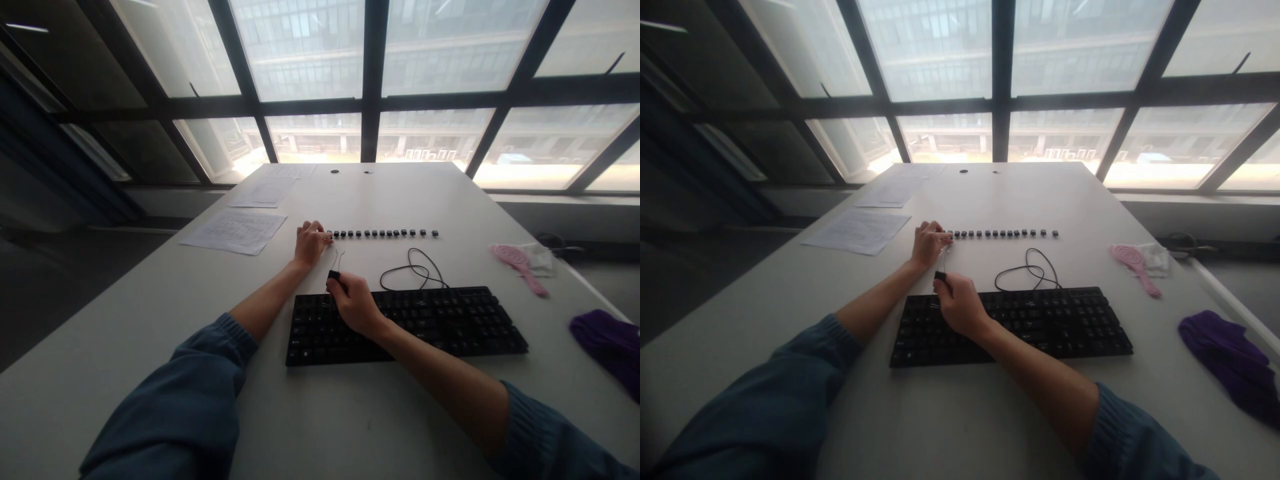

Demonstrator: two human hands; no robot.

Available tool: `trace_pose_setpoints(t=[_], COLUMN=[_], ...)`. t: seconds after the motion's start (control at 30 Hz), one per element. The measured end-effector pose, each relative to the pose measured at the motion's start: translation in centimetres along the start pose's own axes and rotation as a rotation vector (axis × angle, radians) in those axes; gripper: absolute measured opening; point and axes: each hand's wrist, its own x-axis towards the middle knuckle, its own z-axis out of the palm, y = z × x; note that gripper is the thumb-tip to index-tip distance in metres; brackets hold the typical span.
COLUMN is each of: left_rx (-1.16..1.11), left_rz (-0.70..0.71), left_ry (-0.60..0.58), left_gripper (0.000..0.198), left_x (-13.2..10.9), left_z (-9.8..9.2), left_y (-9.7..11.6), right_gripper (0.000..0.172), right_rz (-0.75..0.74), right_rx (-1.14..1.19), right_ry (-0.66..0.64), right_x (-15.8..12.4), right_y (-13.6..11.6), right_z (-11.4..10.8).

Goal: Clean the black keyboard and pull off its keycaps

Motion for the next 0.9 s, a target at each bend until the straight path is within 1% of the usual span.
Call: trace_pose_setpoints(t=[0.1,0.23,0.3,0.37,0.43,0.5,0.57,0.67,0.73,0.8,0.9], left_rx=[-0.016,-0.103,-0.189,-0.281,-0.358,-0.407,-0.427,-0.451,-0.494,-0.528,-0.545], left_rz=[-0.002,-0.032,-0.036,-0.029,-0.012,0.018,0.037,-0.013,-0.022,-0.013,-0.018], left_ry=[0.035,0.136,0.192,0.222,0.205,0.145,0.053,-0.029,-0.088,-0.125,-0.115], left_gripper=[0.019,0.023,0.022,0.023,0.022,0.019,0.017,0.014,0.016,0.02,0.024], left_x=[-0.1,-0.3,-0.7,-1.5,-2.9,-4.8,-7.2,-10.8,-12.7,-13.9,-14.5], left_z=[-0.1,-1.0,-2.0,-3.4,-5.1,-6.7,-8.2,-9.8,-10.4,-10.6,-10.4], left_y=[0.1,0.7,1.3,2.2,3.2,4.3,5.3,6.8,7.7,8.2,8.5], right_gripper=[0.026,0.029,0.031,0.033,0.034,0.033,0.031,0.027,0.027,0.028,0.03], right_rz=[0.008,0.06,0.076,0.082,0.081,0.067,0.031,-0.058,-0.114,-0.142,-0.141], right_rx=[0.031,0.121,0.168,0.198,0.205,0.192,0.151,0.035,-0.051,-0.104,-0.124], right_ry=[0.017,0.091,0.138,0.199,0.263,0.304,0.273,0.13,0.052,0.014,-0.027], right_x=[-0.1,-0.1,0.0,0.1,0.2,0.2,0.2,0.0,-0.3,-0.5,-0.8], right_y=[0.3,0.9,1.1,1.1,1.0,0.8,0.4,-0.1,-0.3,-0.2,0.2], right_z=[0.1,0.1,0.1,0.0,-0.1,-0.2,-0.3,-0.8,-1.1,-1.4,-1.5])
